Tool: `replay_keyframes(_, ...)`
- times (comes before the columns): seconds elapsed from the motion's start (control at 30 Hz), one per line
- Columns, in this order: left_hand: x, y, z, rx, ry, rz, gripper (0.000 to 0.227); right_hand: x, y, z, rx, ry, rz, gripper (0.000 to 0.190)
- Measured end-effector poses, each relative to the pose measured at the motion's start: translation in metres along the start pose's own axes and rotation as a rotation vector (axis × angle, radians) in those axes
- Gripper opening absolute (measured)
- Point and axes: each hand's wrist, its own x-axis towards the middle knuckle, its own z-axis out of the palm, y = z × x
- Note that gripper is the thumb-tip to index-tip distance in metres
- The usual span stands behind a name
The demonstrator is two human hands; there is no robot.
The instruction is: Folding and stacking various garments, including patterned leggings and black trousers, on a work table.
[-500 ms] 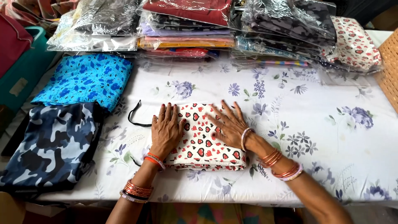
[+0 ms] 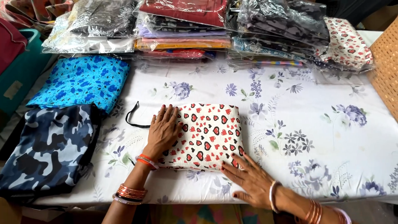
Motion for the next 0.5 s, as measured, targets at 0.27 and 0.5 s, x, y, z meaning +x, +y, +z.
replay_keyframes(0.27,0.0,0.039,-0.029,-0.122,0.05,0.065,0.072,0.041,0.022,-0.029,0.433,-0.005,0.31,0.078)
replay_keyframes(0.5,-0.002,0.06,0.003,-0.095,-0.01,0.261,0.068,0.128,0.096,0.04,0.045,0.117,0.333,0.081)
